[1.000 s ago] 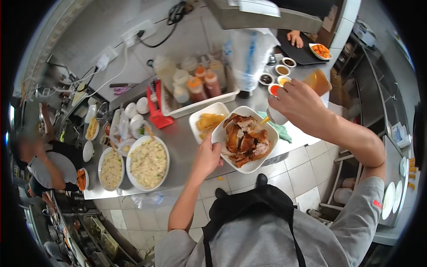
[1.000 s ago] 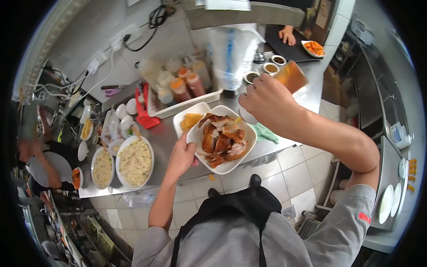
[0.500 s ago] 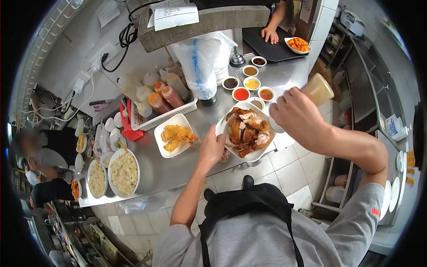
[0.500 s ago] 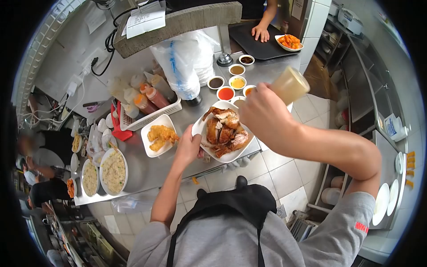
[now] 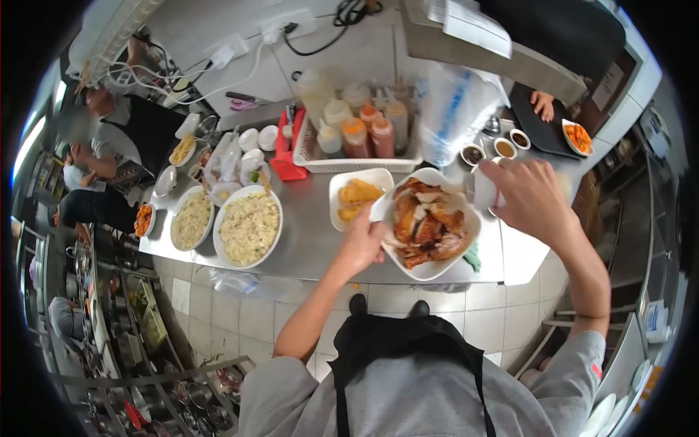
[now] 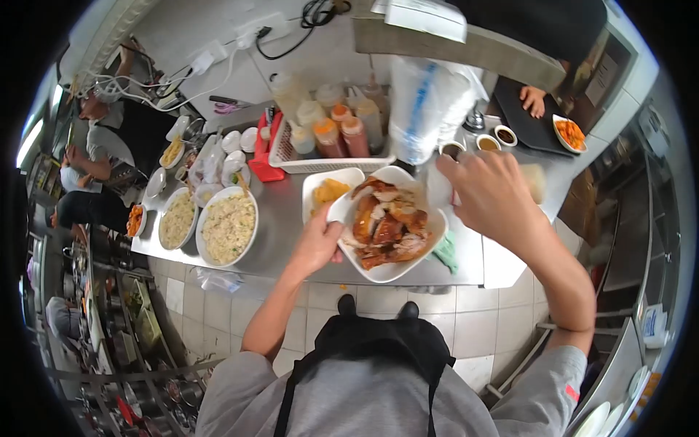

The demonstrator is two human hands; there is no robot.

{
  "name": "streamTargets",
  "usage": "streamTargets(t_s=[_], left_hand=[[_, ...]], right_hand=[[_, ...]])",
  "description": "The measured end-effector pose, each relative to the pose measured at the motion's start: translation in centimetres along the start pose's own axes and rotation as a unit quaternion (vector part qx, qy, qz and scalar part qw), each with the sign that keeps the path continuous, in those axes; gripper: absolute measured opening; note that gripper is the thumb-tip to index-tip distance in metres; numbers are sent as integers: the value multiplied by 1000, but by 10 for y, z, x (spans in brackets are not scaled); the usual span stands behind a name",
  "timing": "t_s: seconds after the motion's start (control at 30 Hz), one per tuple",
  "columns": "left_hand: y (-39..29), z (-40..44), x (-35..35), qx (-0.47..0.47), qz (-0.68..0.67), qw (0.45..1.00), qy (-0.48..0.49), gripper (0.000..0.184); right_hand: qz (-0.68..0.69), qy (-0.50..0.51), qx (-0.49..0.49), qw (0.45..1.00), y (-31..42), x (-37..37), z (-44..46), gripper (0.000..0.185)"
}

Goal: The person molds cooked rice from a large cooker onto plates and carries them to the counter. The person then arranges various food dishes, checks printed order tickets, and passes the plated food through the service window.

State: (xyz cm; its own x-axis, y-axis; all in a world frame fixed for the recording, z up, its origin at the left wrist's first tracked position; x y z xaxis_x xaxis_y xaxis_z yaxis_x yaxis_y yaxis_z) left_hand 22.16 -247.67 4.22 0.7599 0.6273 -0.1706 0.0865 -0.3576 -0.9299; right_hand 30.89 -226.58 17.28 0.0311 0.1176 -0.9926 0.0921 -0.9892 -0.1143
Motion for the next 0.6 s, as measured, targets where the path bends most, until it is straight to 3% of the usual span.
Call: streamTargets(t_s=[0.07, 0.13, 0.2, 0.23, 0.27, 0.4, 0.6], left_hand=[[6, -20, -39, -6, 21, 998, -51, 42], [16, -40, -78, 2, 35, 994, -100, 41], [36, -63, -115, -3, 2, 988, -155, 39], [40, -74, -130, -9, 11, 986, -167, 38], [44, -86, -145, -17, 22, 983, -179, 37], [67, -119, -184, -16, 24, 979, -200, 34], [89, -130, -205, -17, -22, 982, -188, 32]], right_hand=[[118, 40, -44, 991, 8, -2, 45, 46], [298, -84, -109, 944, 27, 9, 92, 53], [572, 10, -46, 819, 61, 14, 134, 56], [639, -21, -62, 766, 81, 21, 157, 57], [512, -246, -143, 810, 93, 48, 200, 58], [361, -392, 32, 846, 167, 64, 259, 60], [206, -338, 97, 913, 184, 124, 314, 62]])
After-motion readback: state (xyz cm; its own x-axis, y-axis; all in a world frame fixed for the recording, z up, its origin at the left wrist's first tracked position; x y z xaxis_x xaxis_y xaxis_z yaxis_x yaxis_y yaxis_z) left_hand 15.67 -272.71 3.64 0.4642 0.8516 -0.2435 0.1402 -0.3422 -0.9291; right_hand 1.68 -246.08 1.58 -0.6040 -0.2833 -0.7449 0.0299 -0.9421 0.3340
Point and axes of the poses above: each hand's wrist, its own z-axis towards the middle knuckle, its own x-axis out of the palm, y = z × x, the point moved 3 cm from there along z, towards the middle knuckle, and after that the axes turned 15 degrees about y, right-handed, at the moved point
